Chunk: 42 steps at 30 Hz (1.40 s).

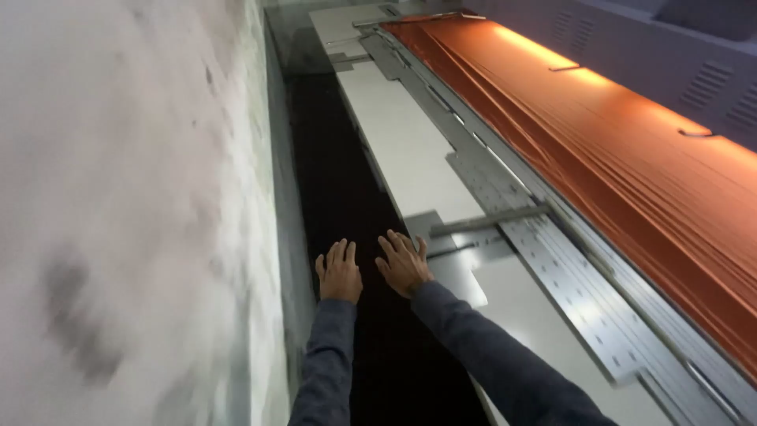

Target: Securing the edges of a large orange fabric sheet into a machine track using small plastic strips.

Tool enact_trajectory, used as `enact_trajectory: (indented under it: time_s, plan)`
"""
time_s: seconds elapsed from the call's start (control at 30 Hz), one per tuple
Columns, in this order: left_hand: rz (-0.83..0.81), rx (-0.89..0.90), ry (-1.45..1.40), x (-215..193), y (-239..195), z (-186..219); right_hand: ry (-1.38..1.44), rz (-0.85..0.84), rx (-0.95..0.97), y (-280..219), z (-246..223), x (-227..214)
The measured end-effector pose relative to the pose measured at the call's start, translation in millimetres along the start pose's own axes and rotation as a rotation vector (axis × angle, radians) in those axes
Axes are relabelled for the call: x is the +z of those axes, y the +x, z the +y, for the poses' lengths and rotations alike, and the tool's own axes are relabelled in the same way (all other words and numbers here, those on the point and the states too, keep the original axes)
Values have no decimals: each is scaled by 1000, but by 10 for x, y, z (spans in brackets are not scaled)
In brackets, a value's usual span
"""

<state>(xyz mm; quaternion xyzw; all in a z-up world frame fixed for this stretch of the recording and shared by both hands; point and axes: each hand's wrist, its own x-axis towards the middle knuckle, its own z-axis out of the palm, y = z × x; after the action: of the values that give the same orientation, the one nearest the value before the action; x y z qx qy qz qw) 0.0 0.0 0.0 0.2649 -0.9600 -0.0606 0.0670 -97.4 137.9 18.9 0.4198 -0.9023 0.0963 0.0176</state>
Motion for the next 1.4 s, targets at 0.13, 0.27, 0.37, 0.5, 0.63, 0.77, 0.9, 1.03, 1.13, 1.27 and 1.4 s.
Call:
enact_trajectory:
  time_s: [0.13,0.27,0.37,0.5,0.63,0.77,0.9,1.03,1.13,1.27,1.4]
  plan:
    - [-54,27,8,300,1364,-168,13,-39,25,1302,184,156]
    - [-44,100,17,264,2804,-331,-10,70,61,2731,394,192]
    - [-110,135,11,236,3677,-331,-8,85,77,3572,615,206]
    - [-129,171,-12,271,4823,-466,-1,147,75,4778,896,416]
    - [-116,180,-25,411,6093,-725,22,127,73,6093,1148,692]
    - [-97,182,11,590,7410,-968,19,126,76,7347,1389,844]
    - [-74,165,27,617,8755,-1205,24,135,83,8641,1606,782]
    - [-35,165,31,644,9913,-1478,30,199,23,9875,1811,948]
    - [-4,183,-8,794,10762,-1680,32,185,44,10689,1894,1069]
    - [60,218,-14,1049,12067,-2028,-3,186,68,12009,2030,1407]
    - [93,259,-14,1299,13414,-2473,-16,219,91,13314,2131,1640]
